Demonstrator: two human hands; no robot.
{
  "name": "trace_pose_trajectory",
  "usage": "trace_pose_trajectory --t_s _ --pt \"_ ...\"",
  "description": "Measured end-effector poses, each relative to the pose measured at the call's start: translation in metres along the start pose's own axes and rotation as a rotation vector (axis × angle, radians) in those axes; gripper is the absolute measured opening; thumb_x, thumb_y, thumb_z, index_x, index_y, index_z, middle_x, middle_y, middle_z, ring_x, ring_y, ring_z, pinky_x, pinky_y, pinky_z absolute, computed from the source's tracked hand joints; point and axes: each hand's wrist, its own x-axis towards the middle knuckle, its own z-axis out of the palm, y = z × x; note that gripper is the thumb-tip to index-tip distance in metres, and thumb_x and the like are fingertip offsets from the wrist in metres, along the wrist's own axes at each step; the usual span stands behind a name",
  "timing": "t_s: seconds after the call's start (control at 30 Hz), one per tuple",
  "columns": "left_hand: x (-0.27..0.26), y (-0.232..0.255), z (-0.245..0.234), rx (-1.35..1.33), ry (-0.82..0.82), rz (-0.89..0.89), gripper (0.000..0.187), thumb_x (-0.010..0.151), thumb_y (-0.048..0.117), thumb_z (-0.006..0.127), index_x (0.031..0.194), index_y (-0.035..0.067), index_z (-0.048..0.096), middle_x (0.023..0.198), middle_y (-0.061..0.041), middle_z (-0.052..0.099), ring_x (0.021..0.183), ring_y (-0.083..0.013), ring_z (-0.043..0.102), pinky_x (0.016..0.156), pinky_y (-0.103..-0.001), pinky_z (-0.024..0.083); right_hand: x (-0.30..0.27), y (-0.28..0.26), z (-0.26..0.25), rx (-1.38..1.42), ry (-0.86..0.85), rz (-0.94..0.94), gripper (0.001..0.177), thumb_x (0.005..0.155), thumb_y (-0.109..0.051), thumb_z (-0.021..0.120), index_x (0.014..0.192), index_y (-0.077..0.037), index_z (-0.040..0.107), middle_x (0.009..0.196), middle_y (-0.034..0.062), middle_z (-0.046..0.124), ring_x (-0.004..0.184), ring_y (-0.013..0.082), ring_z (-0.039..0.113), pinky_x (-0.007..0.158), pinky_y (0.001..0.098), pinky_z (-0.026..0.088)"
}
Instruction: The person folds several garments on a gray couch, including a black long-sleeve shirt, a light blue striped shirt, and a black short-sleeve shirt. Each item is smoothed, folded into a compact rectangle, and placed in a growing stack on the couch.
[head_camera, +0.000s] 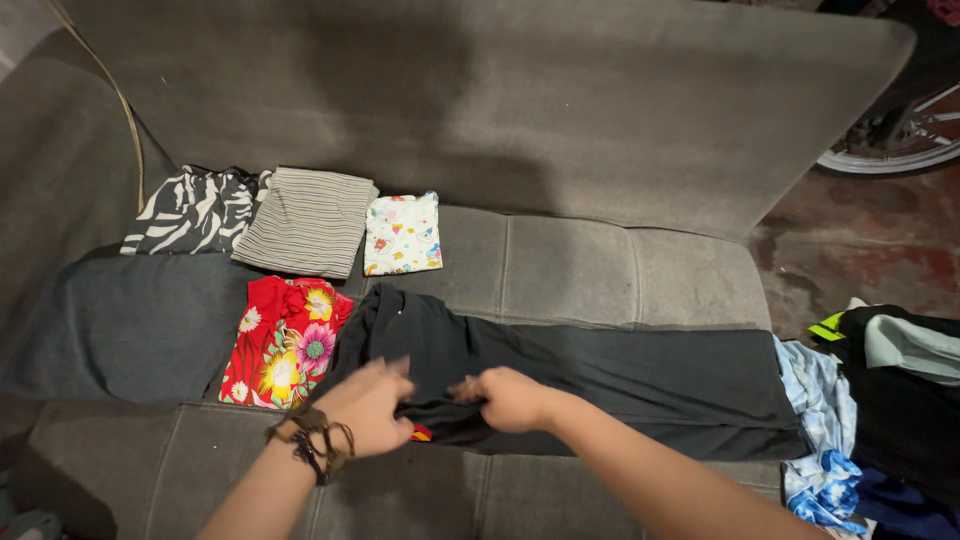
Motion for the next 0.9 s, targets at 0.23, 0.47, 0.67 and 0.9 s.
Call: trace_pose_trajectory --t_s 0.23,0.47,0.67,0.9 --pt "0.014 0.000 0.008 -0.244 -0.205 -0.213 0.033 0.077 0.032 0.073 0.096 0.006 0.072 0.091 -0.016 0.076 0.095 -0.0360 0.072 0.084 -0.044 0.057 0.002 -0.033 0.033 0.151 0.072 -0.095 0.067 0.066 -0.027 0.081 0.124 0.000 0.062 0.111 0.0248 0.070 0.106 0.0400 0.065 0.091 0.0448 0.052" --pt "0.133 -0.169 0.067 -0.400 0.412 -0.459 0.042 0.087 0.043 0.067 0.104 0.006 0.077 0.105 -0.018 0.078 0.102 -0.0336 0.074 0.090 -0.043 0.056 0.058 0.001 0.051 0.236 -0.135 0.207 0.033 0.074 -0.021 0.069 0.100 -0.001 0.075 0.093 0.0195 0.076 0.092 0.0343 0.076 0.080 0.0404 0.058" --pt "0.251 -0.285 0.157 -0.403 0.463 -0.783 0.061 0.096 0.054 0.056 0.114 -0.003 0.069 0.115 -0.030 0.067 0.114 -0.0461 0.062 0.098 -0.053 0.048 0.106 0.037 0.035 0.124 -0.102 0.205 0.032 0.069 -0.018 0.072 0.098 -0.004 0.075 0.107 0.0175 0.075 0.105 0.0325 0.071 0.093 0.0377 0.055" --pt "0.215 -0.270 0.124 -0.596 -0.074 -0.730 0.071 0.092 0.063 0.058 0.107 -0.004 0.076 0.106 -0.021 0.072 0.102 -0.0356 0.066 0.085 -0.046 0.051 0.116 0.051 0.037 -0.270 0.149 0.305 0.035 0.069 -0.013 0.078 0.104 -0.018 0.082 0.156 0.0102 0.032 0.144 0.0368 0.035 0.113 0.0489 0.038"
